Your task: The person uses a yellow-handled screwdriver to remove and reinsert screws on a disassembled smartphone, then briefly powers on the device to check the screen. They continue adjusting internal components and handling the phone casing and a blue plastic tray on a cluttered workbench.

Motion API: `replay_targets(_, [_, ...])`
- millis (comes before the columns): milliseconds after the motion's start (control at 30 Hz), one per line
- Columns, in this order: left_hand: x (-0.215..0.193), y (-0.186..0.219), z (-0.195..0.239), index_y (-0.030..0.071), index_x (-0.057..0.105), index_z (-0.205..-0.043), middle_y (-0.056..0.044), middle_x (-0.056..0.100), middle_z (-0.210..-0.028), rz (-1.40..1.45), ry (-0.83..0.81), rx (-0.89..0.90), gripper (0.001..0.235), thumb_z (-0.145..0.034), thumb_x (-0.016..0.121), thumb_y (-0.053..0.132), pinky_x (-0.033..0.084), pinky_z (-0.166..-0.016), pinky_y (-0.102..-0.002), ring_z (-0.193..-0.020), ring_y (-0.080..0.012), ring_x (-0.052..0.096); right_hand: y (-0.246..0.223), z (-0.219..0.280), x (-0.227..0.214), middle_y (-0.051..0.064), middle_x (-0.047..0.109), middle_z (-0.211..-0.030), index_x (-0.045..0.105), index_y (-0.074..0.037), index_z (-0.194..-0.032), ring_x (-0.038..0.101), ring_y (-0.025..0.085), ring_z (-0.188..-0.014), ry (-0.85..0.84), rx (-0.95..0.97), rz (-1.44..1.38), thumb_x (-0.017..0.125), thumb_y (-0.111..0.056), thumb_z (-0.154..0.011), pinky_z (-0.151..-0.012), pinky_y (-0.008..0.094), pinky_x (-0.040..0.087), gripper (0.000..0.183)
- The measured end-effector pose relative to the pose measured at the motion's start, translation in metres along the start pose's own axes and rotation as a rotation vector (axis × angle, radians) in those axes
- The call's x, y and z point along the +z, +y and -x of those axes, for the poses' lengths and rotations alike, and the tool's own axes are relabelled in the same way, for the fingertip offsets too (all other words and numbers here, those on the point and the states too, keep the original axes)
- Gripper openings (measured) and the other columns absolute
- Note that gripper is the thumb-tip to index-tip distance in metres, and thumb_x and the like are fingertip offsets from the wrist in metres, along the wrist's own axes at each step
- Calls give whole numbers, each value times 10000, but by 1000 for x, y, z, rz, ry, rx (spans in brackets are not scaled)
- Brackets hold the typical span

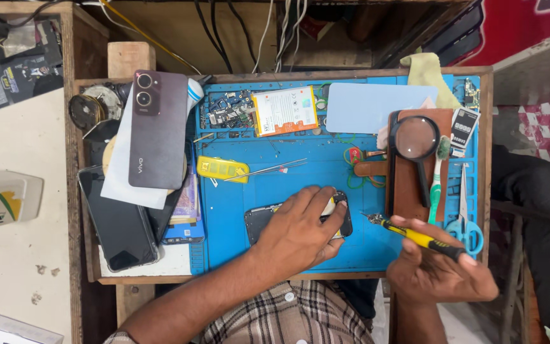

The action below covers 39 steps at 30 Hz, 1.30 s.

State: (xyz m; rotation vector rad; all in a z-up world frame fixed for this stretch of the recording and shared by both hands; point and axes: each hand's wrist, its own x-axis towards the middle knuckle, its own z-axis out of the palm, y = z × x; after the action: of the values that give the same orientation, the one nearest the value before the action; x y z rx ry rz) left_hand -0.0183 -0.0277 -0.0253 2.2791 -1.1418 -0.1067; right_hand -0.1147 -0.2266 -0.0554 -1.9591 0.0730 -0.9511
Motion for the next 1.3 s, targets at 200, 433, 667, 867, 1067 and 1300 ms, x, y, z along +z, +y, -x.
replay_targets(200, [-5,-6,5,34,625,-1326,-188,536,-1416,0,-70,-8,638,-802,785,360,334,-1142,-569,-1283,-345,521,-4,-3,8,302,621,-1089,205,-184,-1267,771,376,-905,-105,-18,72,640,-59,-1028,-785,419,679,512])
replay_targets(433, [-19,-10,9,57,561,-1383,-182,511,-1464,75,-78,-54,719,-766,799,340,351,-1151,-533,-1330,-348,496,5,0,13,301,619,-1132,203,-198,-1282,763,362,-918,-139,-39,22,641,-63,-1050,-823,442,703,514])
replay_targets(667, [-29,-18,21,72,565,-1408,-148,546,-1435,78,-56,-80,750,-751,814,333,373,-1112,-533,-1304,-343,502,-4,-13,15,337,659,-1073,264,-154,-1309,767,419,-961,-296,-169,40,653,-24,-991,-811,474,697,518])
replay_targets(867, [-23,-24,23,51,652,-1273,-168,565,-1404,159,-32,-49,588,-744,811,252,480,-1020,-465,-1253,-345,540,-12,-50,19,237,697,-952,294,-155,-1329,733,375,-921,-321,-356,227,724,-272,-888,-762,448,622,627])
replay_targets(1067, [-19,-31,20,82,681,-1240,-197,569,-1352,139,-50,9,589,-690,818,243,495,-992,-472,-1227,-348,545,-15,-56,16,132,721,-930,363,-177,-1384,709,284,-935,-348,-301,291,797,-291,-897,-886,488,619,663])
replay_targets(1300, [-22,-27,14,217,676,-1360,-250,552,-1347,3,-49,74,631,-745,795,293,455,-973,-479,-1198,-395,539,-11,-52,15,64,704,-899,351,-202,-1424,676,221,-904,-293,-282,300,849,-290,-878,-928,451,592,745])
